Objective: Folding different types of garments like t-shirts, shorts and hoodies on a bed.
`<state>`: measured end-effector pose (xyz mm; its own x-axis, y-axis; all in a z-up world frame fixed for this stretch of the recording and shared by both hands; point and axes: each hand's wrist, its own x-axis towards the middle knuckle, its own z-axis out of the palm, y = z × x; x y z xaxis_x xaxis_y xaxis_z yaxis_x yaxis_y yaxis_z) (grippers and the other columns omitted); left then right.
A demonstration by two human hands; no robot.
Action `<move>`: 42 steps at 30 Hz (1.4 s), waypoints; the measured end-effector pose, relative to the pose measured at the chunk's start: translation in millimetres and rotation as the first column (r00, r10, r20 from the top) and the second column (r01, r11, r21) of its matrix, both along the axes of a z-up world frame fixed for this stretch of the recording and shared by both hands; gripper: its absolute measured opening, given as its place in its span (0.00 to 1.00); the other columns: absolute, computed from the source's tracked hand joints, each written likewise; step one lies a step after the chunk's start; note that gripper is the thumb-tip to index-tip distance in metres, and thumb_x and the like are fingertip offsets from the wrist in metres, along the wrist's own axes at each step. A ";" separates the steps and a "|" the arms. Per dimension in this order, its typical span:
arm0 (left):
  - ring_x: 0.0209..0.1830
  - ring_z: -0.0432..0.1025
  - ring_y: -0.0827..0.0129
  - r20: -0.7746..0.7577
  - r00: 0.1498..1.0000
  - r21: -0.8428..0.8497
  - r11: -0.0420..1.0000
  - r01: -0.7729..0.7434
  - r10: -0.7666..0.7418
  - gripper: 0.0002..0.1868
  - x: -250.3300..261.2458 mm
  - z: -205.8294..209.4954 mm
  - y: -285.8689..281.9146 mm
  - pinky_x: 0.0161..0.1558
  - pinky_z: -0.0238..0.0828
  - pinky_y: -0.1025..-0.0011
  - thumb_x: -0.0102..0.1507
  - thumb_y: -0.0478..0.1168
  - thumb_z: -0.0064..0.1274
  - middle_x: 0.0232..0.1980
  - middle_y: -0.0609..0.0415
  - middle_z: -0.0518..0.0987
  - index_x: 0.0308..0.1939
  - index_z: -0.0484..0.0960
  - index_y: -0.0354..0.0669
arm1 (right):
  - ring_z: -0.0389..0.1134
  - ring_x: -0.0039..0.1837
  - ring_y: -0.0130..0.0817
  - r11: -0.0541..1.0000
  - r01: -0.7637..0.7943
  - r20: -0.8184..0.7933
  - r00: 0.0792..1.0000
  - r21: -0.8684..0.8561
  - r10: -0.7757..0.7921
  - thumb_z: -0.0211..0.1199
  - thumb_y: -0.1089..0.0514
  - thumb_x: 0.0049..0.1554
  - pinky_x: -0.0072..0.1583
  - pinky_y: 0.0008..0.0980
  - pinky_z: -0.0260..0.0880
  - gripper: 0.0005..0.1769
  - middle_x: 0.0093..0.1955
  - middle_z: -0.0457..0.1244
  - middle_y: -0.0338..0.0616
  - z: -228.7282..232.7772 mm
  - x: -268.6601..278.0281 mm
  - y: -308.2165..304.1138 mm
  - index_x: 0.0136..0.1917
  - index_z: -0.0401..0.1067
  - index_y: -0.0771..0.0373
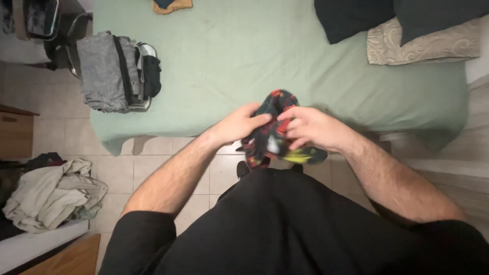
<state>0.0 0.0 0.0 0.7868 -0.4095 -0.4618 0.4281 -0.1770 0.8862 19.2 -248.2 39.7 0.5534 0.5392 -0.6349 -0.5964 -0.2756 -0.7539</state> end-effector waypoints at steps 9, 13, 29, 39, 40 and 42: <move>0.42 0.79 0.66 0.386 0.865 0.151 0.947 0.284 -0.320 0.24 12.6 81.8 -12.9 0.43 0.77 0.67 0.53 0.42 0.66 0.42 0.48 0.83 0.49 0.76 0.36 | 0.76 0.45 0.29 0.939 -0.085 0.561 0.783 -0.332 0.269 0.63 0.62 0.52 0.48 0.32 0.75 0.14 0.43 0.74 0.43 47.4 -5.0 32.3 0.53 0.74 0.65; 0.37 0.81 0.58 0.264 0.890 0.396 0.883 0.252 -0.373 0.19 9.4 88.9 -33.9 0.40 0.77 0.61 0.54 0.36 0.57 0.39 0.46 0.83 0.48 0.73 0.38 | 0.77 0.41 0.35 0.911 -0.023 0.544 0.796 -0.412 0.266 0.64 0.57 0.55 0.45 0.35 0.74 0.09 0.39 0.74 0.47 50.8 -5.1 34.9 0.46 0.75 0.64; 0.47 0.74 0.48 0.796 0.495 0.534 0.789 -0.302 -0.349 0.20 10.9 113.1 40.4 0.47 0.73 0.54 0.52 0.32 0.61 0.44 0.46 0.79 0.49 0.79 0.41 | 0.70 0.60 0.51 0.913 0.087 0.912 -0.064 -0.399 0.405 0.68 0.58 0.52 0.58 0.41 0.72 0.10 0.61 0.66 0.52 66.5 20.3 -22.9 0.46 0.71 0.61; 0.47 0.74 0.62 0.841 0.542 0.259 0.878 -0.402 0.000 0.17 -1.0 84.4 75.6 0.49 0.72 0.64 0.50 0.31 0.66 0.41 0.48 0.80 0.42 0.82 0.38 | 0.64 0.60 0.38 0.999 -0.007 0.873 0.487 -0.038 0.037 0.60 0.71 0.51 0.62 0.30 0.63 0.22 0.57 0.63 0.50 82.9 6.9 -31.0 0.60 0.65 0.71; 0.47 0.74 0.62 0.842 0.540 0.259 0.879 -0.401 -0.002 0.17 -9.8 82.4 81.6 0.49 0.72 0.64 0.50 0.31 0.66 0.41 0.48 0.80 0.42 0.82 0.38 | 0.64 0.60 0.38 0.999 -0.005 0.873 0.486 -0.037 0.035 0.60 0.71 0.51 0.62 0.30 0.63 0.22 0.57 0.63 0.50 78.0 4.3 -42.8 0.60 0.65 0.71; 0.44 0.74 0.71 0.616 0.786 0.148 0.971 -0.190 0.060 0.14 -25.0 78.2 94.7 0.49 0.73 0.68 0.53 0.29 0.54 0.40 0.54 0.80 0.43 0.82 0.36 | 0.61 0.46 0.35 0.848 -0.145 0.703 0.498 -0.510 0.507 0.73 0.57 0.59 0.48 0.31 0.61 0.14 0.43 0.59 0.50 68.2 0.6 -65.4 0.43 0.72 0.68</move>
